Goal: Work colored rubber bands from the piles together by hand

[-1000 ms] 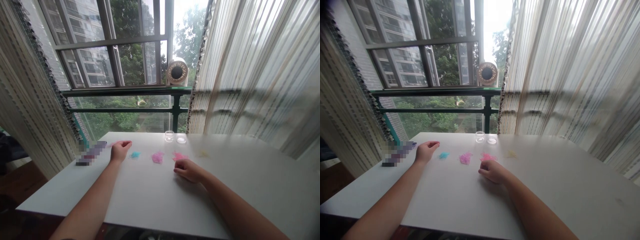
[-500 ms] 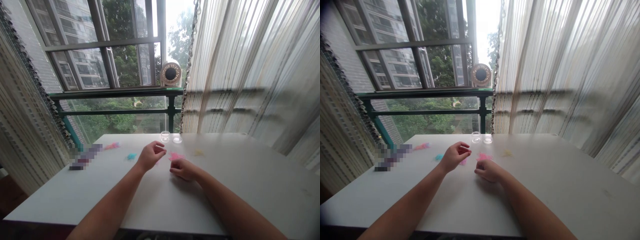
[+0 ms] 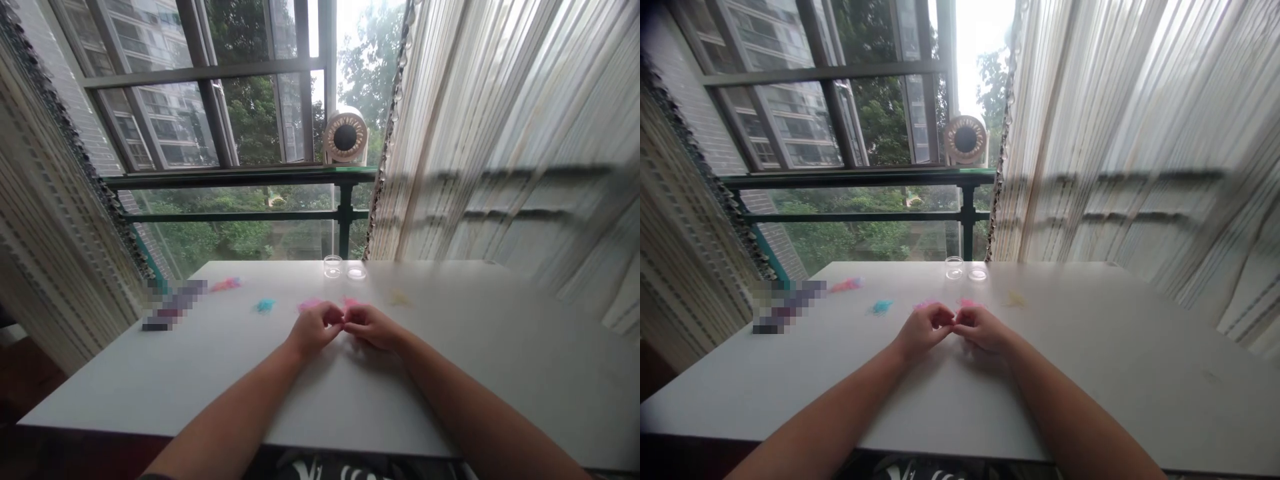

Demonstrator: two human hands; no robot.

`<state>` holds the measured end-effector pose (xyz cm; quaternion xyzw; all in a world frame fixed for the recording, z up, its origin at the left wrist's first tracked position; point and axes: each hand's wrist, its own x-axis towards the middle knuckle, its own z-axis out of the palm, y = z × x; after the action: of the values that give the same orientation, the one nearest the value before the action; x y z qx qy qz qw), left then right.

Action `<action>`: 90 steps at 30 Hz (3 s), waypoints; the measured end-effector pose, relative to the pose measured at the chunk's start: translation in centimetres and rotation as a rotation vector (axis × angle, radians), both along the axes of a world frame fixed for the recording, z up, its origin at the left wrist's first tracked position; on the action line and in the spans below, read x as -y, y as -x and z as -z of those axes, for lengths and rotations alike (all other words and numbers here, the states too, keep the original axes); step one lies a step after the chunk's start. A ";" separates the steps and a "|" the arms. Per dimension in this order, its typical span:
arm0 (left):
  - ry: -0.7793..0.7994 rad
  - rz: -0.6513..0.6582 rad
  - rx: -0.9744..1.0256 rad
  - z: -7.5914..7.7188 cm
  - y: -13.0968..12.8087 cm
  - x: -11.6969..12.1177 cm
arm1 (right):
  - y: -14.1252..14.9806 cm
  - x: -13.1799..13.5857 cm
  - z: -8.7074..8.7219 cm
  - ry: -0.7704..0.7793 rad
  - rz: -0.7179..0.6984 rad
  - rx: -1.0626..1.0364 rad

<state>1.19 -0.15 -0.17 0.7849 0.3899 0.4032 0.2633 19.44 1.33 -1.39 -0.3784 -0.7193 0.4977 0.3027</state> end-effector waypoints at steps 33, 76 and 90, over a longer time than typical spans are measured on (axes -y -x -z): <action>0.070 -0.050 -0.018 0.0 0.5 -0.2 | 0.2 -0.1 0.2 0.021 0.056 -0.151; 0.047 -0.060 0.023 0.0 0.3 -0.3 | -0.5 0.4 -0.7 -0.021 -0.019 -0.194; 0.054 -0.057 0.029 0.0 0.2 -0.1 | -0.2 0.2 -0.5 -0.036 0.029 -0.157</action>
<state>0.99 -0.01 -0.21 0.7601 0.4191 0.4111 0.2785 19.66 1.12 -0.94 -0.3432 -0.6966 0.5084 0.3721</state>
